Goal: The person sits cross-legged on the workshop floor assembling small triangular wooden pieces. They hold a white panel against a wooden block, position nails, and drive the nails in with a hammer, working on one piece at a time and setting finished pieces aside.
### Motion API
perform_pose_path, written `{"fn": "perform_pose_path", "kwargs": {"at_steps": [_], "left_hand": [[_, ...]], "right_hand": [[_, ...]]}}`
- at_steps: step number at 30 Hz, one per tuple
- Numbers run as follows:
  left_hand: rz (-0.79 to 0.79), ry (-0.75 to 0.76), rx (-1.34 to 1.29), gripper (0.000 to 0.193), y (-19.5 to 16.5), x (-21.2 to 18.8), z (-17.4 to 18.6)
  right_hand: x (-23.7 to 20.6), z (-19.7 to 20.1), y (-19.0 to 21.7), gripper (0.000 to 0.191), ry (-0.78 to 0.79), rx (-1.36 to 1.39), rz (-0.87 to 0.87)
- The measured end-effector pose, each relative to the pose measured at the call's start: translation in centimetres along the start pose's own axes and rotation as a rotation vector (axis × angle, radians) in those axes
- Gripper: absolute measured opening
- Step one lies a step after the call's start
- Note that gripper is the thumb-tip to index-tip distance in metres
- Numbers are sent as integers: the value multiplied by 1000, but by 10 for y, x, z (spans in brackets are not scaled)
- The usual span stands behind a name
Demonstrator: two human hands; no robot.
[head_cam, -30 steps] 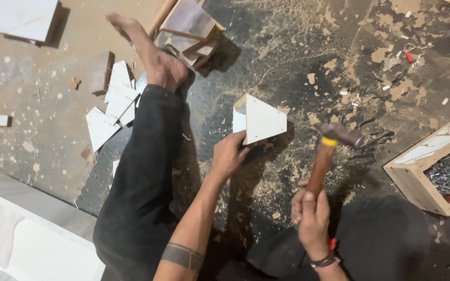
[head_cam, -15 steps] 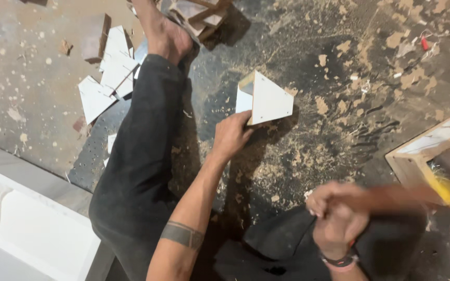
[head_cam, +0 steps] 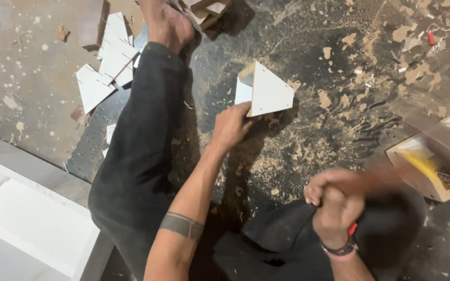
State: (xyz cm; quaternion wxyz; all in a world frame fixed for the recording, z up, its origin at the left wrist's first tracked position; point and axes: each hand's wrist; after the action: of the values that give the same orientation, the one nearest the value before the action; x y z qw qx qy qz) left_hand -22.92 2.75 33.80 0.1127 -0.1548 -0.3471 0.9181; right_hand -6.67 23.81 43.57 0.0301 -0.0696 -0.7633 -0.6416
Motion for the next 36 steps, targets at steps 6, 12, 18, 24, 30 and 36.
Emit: {"fn": "perform_pose_path", "kwargs": {"at_steps": [6, 12, 18, 24, 30, 36], "left_hand": [[-27, -32, -49, 32, -1, -1, 2], [-27, -26, -97, 45, 0, -4, -2], [55, -5, -394, 58, -10, -7, 1], [128, -64, -240, 58, -38, -11, -5], [113, -9, -274, 63, -30, -4, -16], [79, -20, -281, 65, -26, -5, -21]], "right_hand": [[6, -13, -45, 18, 89, -646, -320], [-6, 17, -68, 22, 112, -422, -603], [-17, 19, -76, 19, -36, -106, -729], [-3, 25, -65, 18, -114, -38, -787], [-8, 44, -31, 28, -73, -39, -215], [-14, 21, -74, 27, -62, -482, 129]]}}
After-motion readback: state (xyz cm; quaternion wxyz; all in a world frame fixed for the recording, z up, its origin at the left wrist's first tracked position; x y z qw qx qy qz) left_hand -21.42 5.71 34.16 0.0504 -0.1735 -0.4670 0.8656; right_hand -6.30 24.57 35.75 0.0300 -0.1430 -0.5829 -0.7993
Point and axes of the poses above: each hand's wrist, its own x-axis towards the middle knuckle, its own z-axis out of the back of the hand, y = z × x, and after that the axes turned 8 degrees about y, right-handed
